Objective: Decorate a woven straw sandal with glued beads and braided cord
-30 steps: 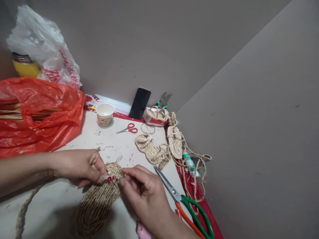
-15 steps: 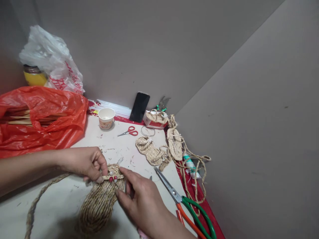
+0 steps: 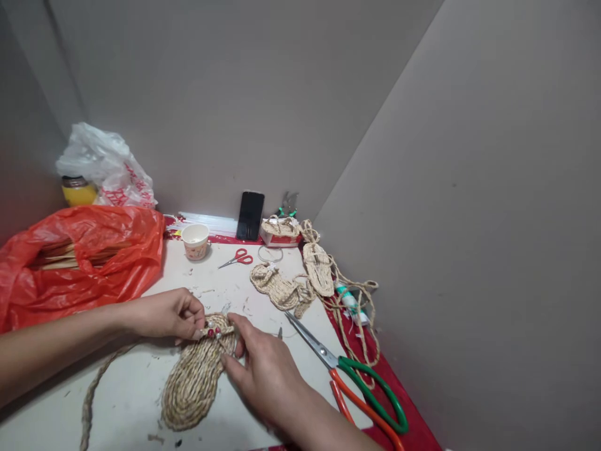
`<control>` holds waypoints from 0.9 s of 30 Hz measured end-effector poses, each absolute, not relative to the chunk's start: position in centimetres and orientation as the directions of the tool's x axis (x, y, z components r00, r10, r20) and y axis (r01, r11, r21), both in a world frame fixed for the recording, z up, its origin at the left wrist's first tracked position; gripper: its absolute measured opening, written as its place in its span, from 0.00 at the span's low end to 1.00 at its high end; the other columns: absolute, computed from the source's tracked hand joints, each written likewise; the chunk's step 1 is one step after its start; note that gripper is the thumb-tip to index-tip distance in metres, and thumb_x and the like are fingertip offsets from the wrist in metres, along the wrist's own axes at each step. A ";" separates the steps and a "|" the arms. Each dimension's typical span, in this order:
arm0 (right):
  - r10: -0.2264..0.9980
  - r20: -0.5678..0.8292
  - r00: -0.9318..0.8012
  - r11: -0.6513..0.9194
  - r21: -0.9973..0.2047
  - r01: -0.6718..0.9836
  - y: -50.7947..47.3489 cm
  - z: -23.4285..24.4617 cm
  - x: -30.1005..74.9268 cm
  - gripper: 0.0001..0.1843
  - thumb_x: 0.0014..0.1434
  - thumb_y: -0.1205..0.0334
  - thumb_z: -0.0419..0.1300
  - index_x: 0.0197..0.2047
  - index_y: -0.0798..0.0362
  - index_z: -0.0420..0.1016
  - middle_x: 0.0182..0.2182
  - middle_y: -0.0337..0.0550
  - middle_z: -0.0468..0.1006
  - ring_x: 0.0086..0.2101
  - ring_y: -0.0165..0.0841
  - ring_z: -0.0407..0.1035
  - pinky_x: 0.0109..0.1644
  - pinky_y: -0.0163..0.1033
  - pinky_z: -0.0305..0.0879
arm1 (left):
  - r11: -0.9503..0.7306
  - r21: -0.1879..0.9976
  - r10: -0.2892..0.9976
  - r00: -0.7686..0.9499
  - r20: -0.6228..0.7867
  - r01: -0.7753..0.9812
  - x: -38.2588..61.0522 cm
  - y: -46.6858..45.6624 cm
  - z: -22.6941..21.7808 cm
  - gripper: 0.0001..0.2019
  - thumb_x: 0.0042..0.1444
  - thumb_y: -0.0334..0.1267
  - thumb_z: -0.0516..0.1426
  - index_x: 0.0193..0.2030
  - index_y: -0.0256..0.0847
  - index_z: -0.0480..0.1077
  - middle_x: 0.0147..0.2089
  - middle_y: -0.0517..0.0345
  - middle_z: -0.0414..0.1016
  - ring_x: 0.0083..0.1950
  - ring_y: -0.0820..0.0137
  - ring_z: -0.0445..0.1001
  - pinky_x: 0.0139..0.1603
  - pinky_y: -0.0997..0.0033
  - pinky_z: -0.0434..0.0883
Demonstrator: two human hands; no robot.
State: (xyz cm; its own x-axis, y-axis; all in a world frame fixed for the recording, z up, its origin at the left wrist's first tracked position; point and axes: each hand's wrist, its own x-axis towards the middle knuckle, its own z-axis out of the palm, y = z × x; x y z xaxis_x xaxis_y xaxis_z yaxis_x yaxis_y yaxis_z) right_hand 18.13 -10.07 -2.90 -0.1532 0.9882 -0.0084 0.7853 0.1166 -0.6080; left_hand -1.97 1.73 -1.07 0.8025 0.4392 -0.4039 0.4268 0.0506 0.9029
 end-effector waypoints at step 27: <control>0.996 -0.062 0.063 -0.050 -0.984 -0.169 -9.2 -2.6 13.6 0.26 0.46 0.39 0.66 0.31 0.57 0.72 0.16 0.32 0.69 0.13 0.20 0.55 0.15 0.26 0.51 | -0.087 0.981 0.903 0.403 0.153 -0.176 -2.4 -0.5 2.8 0.15 0.50 0.46 0.61 0.40 0.40 0.67 0.20 0.70 0.62 0.21 0.77 0.60 0.24 0.77 0.59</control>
